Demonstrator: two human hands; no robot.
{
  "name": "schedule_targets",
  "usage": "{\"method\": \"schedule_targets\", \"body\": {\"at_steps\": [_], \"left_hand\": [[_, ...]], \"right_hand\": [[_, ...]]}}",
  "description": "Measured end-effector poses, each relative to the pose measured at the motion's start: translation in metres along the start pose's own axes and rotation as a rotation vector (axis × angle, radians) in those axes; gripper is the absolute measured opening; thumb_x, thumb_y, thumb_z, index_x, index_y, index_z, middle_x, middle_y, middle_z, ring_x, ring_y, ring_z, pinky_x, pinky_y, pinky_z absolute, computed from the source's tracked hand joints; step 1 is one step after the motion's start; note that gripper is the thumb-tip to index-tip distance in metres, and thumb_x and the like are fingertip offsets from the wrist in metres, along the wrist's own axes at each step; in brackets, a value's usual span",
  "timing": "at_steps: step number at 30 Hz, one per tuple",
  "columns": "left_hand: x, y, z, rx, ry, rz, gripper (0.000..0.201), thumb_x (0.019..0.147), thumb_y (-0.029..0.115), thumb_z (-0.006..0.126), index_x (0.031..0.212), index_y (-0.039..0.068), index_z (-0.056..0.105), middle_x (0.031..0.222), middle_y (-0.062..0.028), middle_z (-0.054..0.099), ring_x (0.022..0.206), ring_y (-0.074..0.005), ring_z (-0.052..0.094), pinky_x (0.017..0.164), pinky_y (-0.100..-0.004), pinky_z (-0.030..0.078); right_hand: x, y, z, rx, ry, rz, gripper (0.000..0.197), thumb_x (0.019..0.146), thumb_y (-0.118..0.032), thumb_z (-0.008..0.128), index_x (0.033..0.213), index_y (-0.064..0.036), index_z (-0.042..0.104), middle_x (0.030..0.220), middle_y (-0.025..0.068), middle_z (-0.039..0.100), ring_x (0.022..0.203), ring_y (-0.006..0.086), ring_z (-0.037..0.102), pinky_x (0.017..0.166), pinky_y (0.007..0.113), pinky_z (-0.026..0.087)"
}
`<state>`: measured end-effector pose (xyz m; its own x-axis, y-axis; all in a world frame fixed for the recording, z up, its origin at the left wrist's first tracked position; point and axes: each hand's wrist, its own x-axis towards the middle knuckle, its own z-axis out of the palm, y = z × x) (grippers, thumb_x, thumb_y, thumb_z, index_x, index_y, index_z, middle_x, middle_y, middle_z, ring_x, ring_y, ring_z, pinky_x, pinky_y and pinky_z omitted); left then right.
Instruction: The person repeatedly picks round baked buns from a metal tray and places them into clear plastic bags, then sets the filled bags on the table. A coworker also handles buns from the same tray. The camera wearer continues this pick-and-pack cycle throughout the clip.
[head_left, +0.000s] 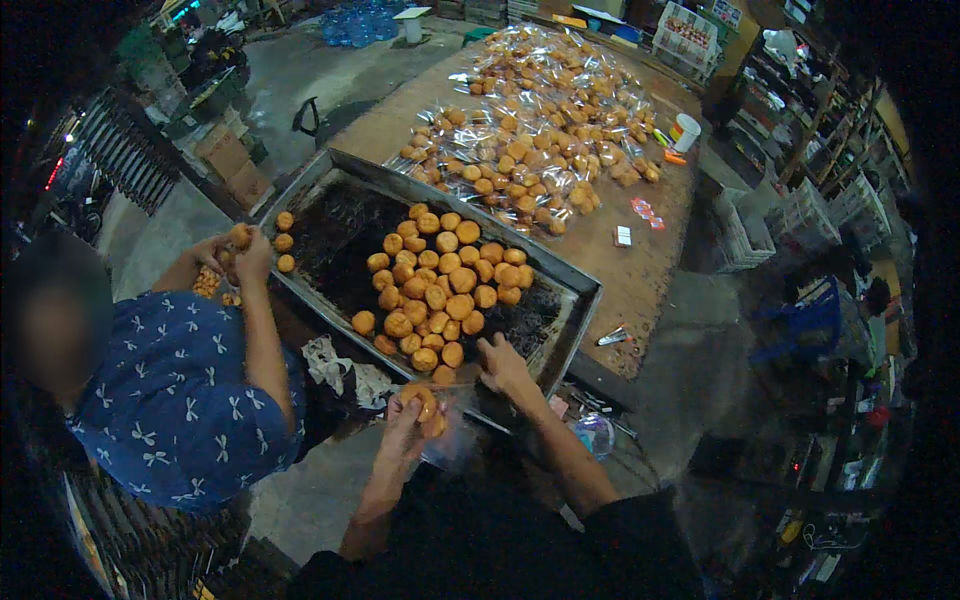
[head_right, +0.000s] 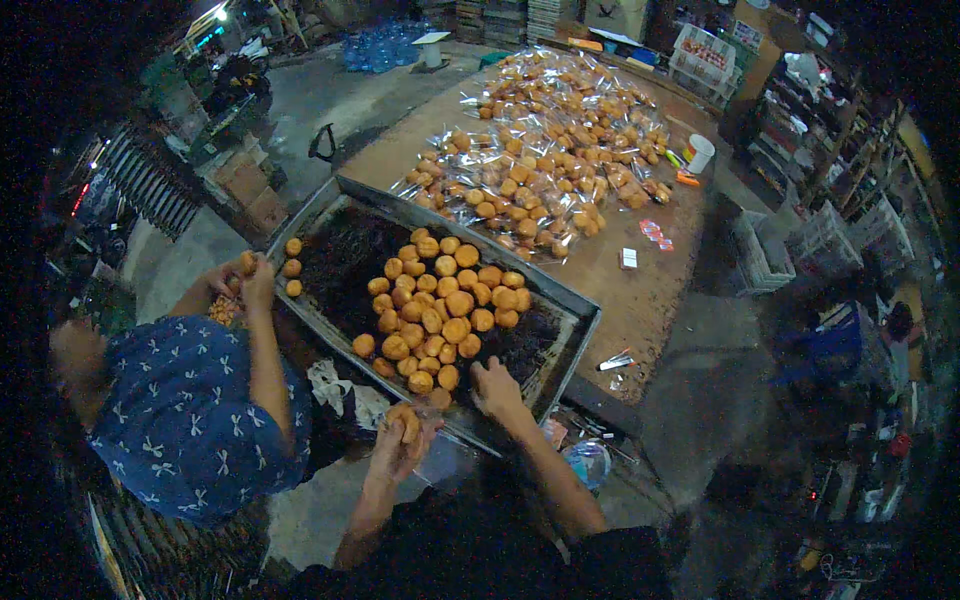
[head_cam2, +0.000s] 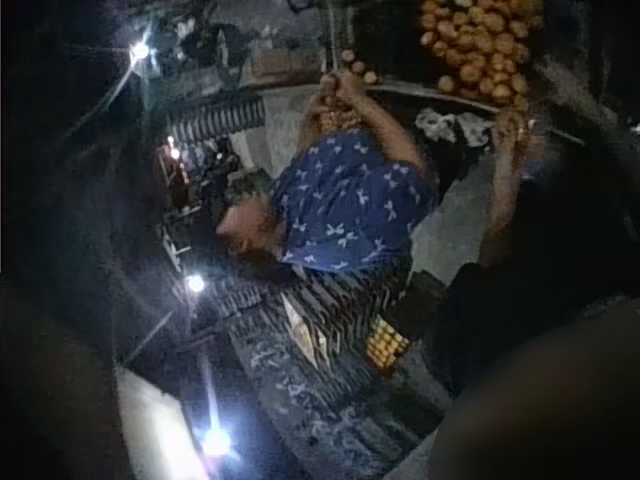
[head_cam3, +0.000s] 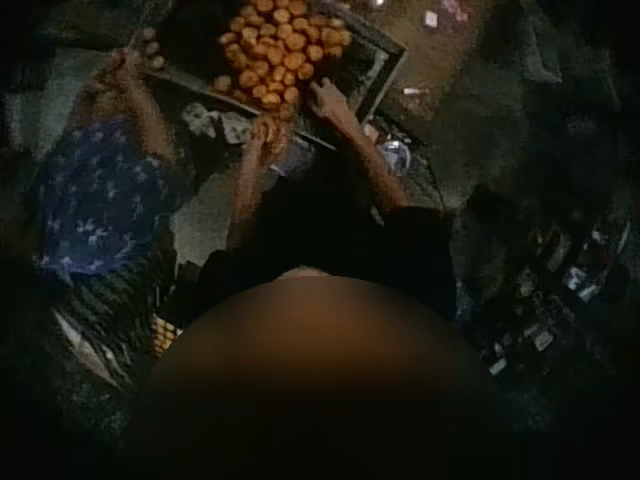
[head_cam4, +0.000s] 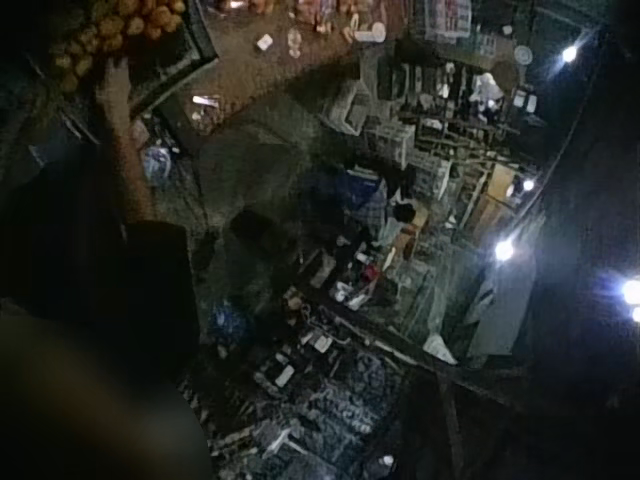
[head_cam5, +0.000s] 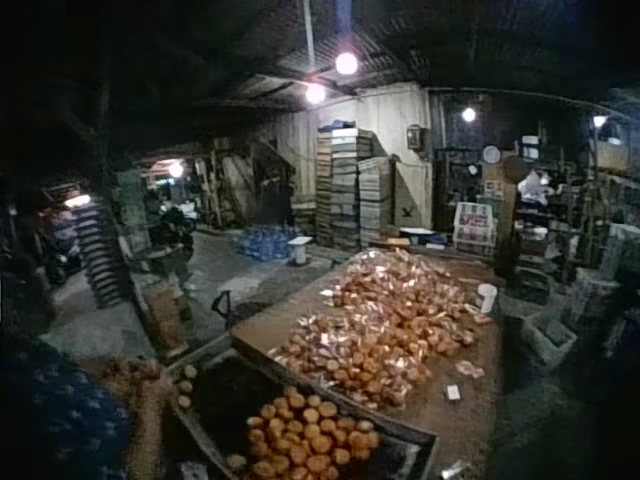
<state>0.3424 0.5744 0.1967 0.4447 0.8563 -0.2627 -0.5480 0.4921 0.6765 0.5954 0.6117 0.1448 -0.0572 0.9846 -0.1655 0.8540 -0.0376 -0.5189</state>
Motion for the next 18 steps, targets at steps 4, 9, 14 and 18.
{"method": "schedule_targets", "body": {"at_steps": [4, 9, 14, 18], "left_hand": [[-0.011, -0.001, -0.012, 0.001, 0.051, 0.000, 0.065, 0.098, 0.063, 0.060, 0.133, 0.009, 0.053, 0.099, -0.0105, 0.067, 0.079, -0.0224, 0.069, 0.095, -0.0474, 0.056], [-0.011, 0.003, 0.012, -0.049, 0.271, -0.057, 0.066, 0.099, 0.072, 0.047, 0.132, 0.015, 0.052, 0.097, -0.0042, 0.062, 0.088, -0.0205, 0.065, 0.093, -0.0472, 0.054], [-0.005, 0.009, 0.029, -0.160, 0.235, -0.064, 0.054, 0.105, 0.066, 0.041, 0.104, 0.014, 0.057, 0.094, -0.0026, 0.060, 0.090, -0.0203, 0.060, 0.081, -0.0381, 0.052], [0.000, 0.002, 0.021, -0.153, 0.253, -0.056, 0.055, 0.105, 0.067, 0.041, 0.104, 0.015, 0.057, 0.087, -0.0020, 0.060, 0.082, -0.0189, 0.061, 0.074, -0.0350, 0.052]], "right_hand": [[0.015, -0.002, -0.007, 0.200, 0.273, 0.113, 0.041, 0.096, -0.026, 0.066, 0.125, -0.0021, 0.049, 0.110, 0.0265, 0.058, 0.097, 0.0476, 0.062, 0.082, 0.057, 0.052], [0.054, -0.005, 0.005, -0.117, 0.437, 0.129, 0.057, 0.092, -0.037, 0.074, 0.130, -0.0022, 0.050, 0.112, 0.0230, 0.061, 0.105, 0.0443, 0.058, 0.081, 0.055, 0.052], [0.046, 0.000, 0.012, -0.166, 0.347, -0.016, 0.062, 0.084, -0.025, 0.080, 0.134, -0.0042, 0.049, 0.115, 0.0191, 0.059, 0.105, 0.0424, 0.057, 0.081, 0.051, 0.053], [0.028, 0.007, 0.001, 0.015, 0.272, -0.211, 0.053, 0.086, -0.008, 0.070, 0.134, -0.0013, 0.049, 0.115, 0.0209, 0.060, 0.102, 0.0425, 0.060, 0.082, 0.051, 0.054]]}}
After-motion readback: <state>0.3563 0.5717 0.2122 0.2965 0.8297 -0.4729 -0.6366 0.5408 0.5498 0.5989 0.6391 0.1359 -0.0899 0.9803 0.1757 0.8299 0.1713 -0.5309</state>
